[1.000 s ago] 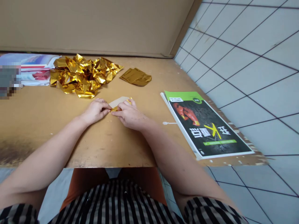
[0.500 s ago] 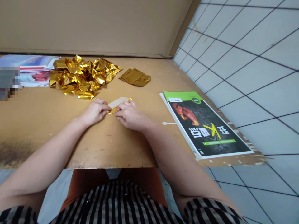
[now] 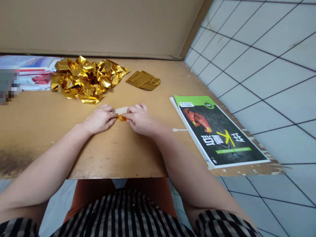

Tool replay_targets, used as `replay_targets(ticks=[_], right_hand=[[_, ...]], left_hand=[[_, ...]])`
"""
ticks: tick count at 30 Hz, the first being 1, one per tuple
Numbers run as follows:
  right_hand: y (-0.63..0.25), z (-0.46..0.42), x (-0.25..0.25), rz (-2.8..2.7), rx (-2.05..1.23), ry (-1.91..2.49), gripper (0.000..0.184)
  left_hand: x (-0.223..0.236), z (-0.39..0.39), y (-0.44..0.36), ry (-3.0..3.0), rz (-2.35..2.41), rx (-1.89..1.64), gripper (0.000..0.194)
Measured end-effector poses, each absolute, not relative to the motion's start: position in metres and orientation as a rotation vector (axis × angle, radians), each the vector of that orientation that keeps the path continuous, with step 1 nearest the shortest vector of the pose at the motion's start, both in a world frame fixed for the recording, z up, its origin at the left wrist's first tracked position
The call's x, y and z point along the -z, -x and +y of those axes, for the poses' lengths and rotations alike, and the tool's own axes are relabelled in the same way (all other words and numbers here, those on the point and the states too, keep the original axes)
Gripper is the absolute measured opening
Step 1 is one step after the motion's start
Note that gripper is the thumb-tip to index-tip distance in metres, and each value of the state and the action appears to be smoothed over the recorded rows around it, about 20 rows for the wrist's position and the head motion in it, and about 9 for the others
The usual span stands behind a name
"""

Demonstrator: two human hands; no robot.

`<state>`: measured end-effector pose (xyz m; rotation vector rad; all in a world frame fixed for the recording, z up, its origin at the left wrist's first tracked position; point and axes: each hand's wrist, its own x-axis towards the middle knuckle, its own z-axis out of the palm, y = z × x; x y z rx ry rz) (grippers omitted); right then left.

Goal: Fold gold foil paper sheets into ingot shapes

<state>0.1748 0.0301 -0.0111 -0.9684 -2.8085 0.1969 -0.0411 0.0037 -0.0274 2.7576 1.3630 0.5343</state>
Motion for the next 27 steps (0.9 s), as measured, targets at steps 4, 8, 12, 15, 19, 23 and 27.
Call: replay_targets(ticks=[4, 8, 12, 15, 19, 23, 27], right_hand=[[-0.178, 0.033, 0.011, -2.799, -0.166, 1.087, 0.037], [-0.176, 0.032, 0.01, -2.81, -0.173, 1.093, 0.038], [-0.174, 0.032, 0.011, -2.812, -0.175, 1.083, 0.037], [-0.173, 0.032, 0.013, -2.813, -0.189, 1.096, 0.037], [-0.171, 0.03, 0.013, -2.827, -0.218, 1.055, 0.036], [-0.173, 0.031, 0.009, -2.837, -0.25, 1.094, 0.036], [-0.181, 0.036, 0.003, -2.835, -0.272, 1.164, 0.034]], left_hand=[[0.027, 0.003, 0.04, -2.764, 1.384, -0.507, 0.028], [0.029, 0.002, 0.035, -2.753, 1.452, -0.514, 0.032], [0.029, 0.001, 0.03, -2.734, 1.535, -0.524, 0.028], [0.029, 0.001, 0.028, -2.721, 1.539, -0.542, 0.024], [0.031, 0.002, 0.03, -2.675, 1.548, -0.594, 0.02], [0.034, 0.003, 0.031, -2.687, 1.525, -0.617, 0.023], [0.036, 0.004, 0.031, -2.722, 1.464, -0.625, 0.026]])
